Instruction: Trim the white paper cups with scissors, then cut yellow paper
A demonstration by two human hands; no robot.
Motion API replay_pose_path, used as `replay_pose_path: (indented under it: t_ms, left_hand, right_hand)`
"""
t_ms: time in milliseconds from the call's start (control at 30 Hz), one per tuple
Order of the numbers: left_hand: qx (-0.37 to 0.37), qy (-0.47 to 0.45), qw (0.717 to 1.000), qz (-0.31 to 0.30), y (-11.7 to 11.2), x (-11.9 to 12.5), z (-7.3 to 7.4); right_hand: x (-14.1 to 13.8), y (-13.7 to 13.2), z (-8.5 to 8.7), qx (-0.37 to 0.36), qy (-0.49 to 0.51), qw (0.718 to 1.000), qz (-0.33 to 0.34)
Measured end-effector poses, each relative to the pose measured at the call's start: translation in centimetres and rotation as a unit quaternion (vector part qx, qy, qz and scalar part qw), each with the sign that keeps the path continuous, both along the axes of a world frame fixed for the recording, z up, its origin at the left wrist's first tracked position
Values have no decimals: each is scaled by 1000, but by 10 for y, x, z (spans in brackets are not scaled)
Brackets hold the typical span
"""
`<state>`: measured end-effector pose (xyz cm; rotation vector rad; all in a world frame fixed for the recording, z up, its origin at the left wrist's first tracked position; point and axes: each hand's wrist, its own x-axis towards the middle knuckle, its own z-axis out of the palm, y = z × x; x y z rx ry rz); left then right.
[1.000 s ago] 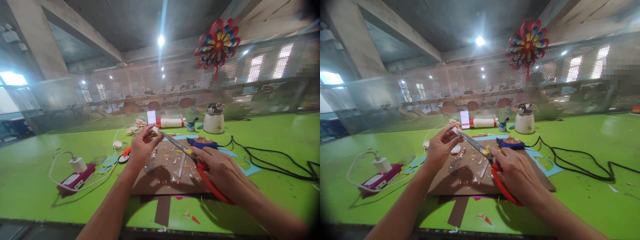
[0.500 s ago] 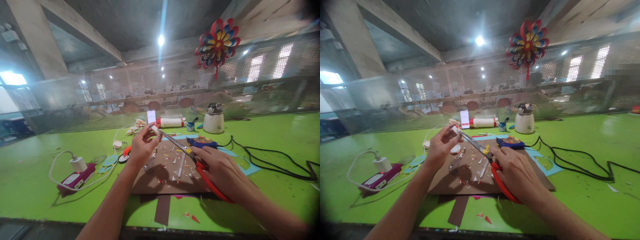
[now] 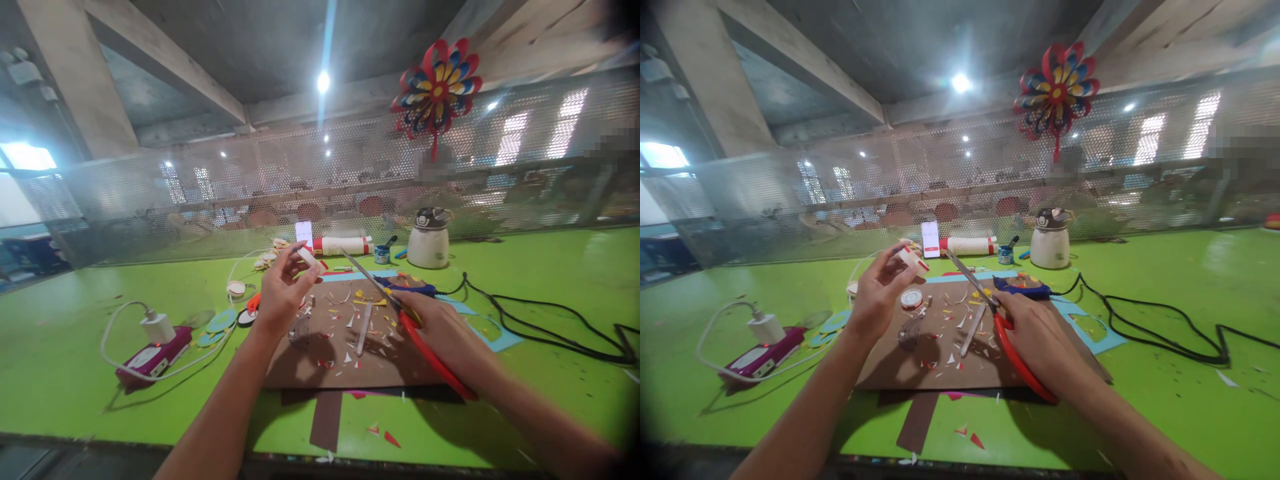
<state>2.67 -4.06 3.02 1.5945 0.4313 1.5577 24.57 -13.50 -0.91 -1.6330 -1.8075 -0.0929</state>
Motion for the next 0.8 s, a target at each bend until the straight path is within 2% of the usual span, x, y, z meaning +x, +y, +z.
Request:
replay_pose_path:
  t_ms: [267,400,567,800]
  left_hand:
    - [12,-13,1000,-9,-7,3,4]
    - [8,-14,1000,-6,-7,3,4]
    - [16,-3,1000,-10,-6,2,2]
    - [26,-4,1000,-5,-9,2,2]
  right_hand:
    - [-13,-7,4,35,64,994,77]
    - [-12,-5,0,48,71,995,53]
    - [-11,-4,-1,25,76,996,39]
    - [-18,-11,5,7,90,993,82]
